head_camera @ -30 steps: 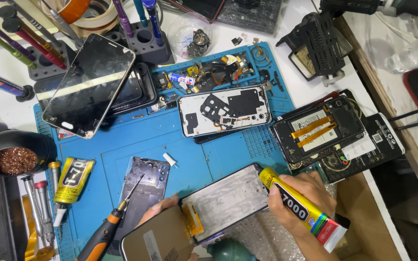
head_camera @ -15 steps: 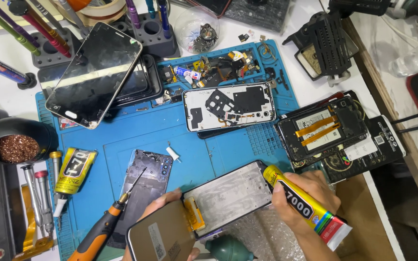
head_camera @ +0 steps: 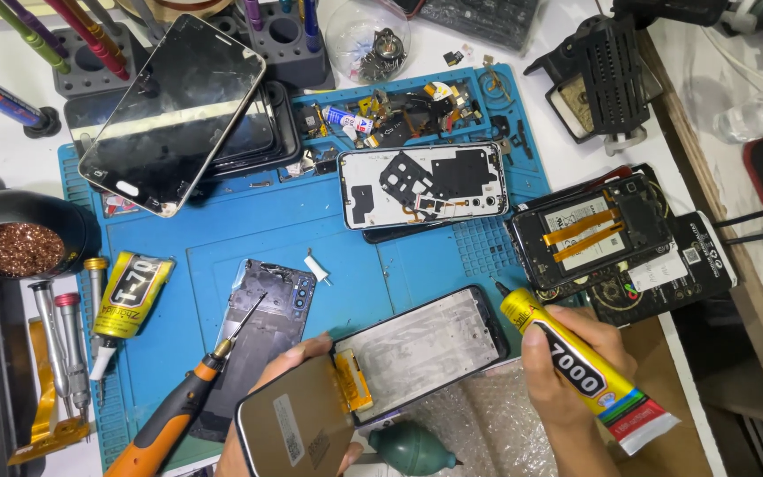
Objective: Applying adhesive to the edges of a mobile phone screen using a glue tube during a repair process
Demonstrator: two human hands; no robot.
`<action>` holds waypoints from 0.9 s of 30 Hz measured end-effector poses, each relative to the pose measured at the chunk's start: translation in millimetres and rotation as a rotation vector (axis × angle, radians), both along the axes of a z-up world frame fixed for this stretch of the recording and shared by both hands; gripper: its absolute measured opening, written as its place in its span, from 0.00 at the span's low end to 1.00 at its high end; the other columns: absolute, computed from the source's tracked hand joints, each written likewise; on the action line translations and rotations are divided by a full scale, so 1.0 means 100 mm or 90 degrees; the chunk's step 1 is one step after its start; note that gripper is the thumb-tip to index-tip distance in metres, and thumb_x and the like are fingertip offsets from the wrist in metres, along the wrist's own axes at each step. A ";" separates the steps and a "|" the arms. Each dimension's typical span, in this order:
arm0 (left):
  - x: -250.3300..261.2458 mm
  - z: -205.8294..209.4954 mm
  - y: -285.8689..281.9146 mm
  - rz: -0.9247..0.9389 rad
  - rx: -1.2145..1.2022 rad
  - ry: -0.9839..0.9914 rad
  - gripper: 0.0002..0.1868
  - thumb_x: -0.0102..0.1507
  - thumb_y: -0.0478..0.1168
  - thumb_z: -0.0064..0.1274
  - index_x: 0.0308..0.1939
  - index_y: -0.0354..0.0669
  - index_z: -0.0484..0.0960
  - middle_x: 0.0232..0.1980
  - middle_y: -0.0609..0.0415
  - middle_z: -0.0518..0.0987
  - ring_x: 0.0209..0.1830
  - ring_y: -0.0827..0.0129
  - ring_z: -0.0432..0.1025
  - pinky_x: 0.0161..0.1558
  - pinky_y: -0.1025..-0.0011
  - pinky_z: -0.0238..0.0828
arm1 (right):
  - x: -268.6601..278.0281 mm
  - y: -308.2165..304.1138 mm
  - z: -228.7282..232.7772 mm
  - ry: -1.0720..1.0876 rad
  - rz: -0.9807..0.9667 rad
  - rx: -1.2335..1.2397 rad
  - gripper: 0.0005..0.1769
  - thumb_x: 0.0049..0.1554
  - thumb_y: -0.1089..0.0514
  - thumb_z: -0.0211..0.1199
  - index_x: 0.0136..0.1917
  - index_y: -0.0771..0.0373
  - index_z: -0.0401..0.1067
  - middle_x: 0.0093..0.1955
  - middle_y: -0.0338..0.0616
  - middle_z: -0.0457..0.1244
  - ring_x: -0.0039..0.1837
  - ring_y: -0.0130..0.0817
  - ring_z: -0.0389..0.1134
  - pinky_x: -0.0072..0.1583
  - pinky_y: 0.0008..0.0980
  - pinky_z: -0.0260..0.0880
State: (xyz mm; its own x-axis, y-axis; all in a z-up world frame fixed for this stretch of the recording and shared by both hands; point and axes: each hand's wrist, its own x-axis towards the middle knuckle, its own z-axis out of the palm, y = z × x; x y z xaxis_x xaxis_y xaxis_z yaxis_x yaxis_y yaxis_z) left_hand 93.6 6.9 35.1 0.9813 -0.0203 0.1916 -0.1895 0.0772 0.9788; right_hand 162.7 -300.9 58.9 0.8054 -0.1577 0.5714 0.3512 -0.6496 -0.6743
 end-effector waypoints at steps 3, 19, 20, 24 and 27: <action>0.07 0.20 0.06 -0.009 0.081 0.146 0.52 0.46 0.47 0.75 0.72 0.45 0.67 0.71 0.46 0.74 0.74 0.56 0.69 0.71 0.56 0.65 | -0.02 -0.02 -0.05 0.005 -0.036 0.060 0.19 0.58 0.54 0.65 0.56 0.70 0.68 0.48 0.53 0.67 0.45 0.36 0.70 0.50 0.28 0.72; -0.07 0.75 -0.01 0.014 0.041 0.212 0.52 0.47 0.29 0.73 0.73 0.46 0.65 0.74 0.52 0.74 0.70 0.70 0.70 0.67 0.67 0.67 | 0.15 0.36 0.51 0.132 0.280 0.626 0.21 0.66 0.50 0.58 0.69 0.51 0.57 0.46 0.42 0.59 0.48 0.33 0.64 0.70 0.70 0.69; -0.06 0.69 0.02 0.014 0.039 0.209 0.52 0.47 0.29 0.73 0.73 0.46 0.65 0.74 0.52 0.74 0.70 0.70 0.70 0.67 0.67 0.67 | 0.18 0.39 0.51 0.129 0.281 0.623 0.21 0.66 0.50 0.58 0.69 0.51 0.57 0.46 0.42 0.59 0.48 0.33 0.64 0.70 0.70 0.69; -0.05 0.56 0.09 -0.032 0.121 0.126 0.53 0.50 0.43 0.74 0.74 0.44 0.60 0.73 0.52 0.72 0.67 0.69 0.71 0.65 0.66 0.70 | 0.34 0.48 0.48 0.059 0.320 0.482 0.22 0.66 0.48 0.59 0.69 0.53 0.58 0.57 0.46 0.60 0.50 0.36 0.66 0.80 0.66 0.59; -0.05 0.58 0.11 -0.036 0.148 0.076 0.53 0.51 0.45 0.74 0.75 0.42 0.59 0.73 0.51 0.72 0.65 0.69 0.73 0.64 0.69 0.69 | 0.52 0.43 0.56 -0.018 0.293 0.388 0.22 0.66 0.49 0.58 0.69 0.57 0.57 0.64 0.50 0.58 0.56 0.38 0.64 0.69 0.50 0.69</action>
State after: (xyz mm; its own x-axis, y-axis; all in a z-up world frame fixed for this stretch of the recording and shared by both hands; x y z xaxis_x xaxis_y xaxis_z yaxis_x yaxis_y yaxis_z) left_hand 88.2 17.7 92.7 0.9927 -0.1055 0.0587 -0.0737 -0.1450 0.9867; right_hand 214.6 -257.7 114.9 0.8525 -0.1034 0.5123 0.5189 0.0505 -0.8533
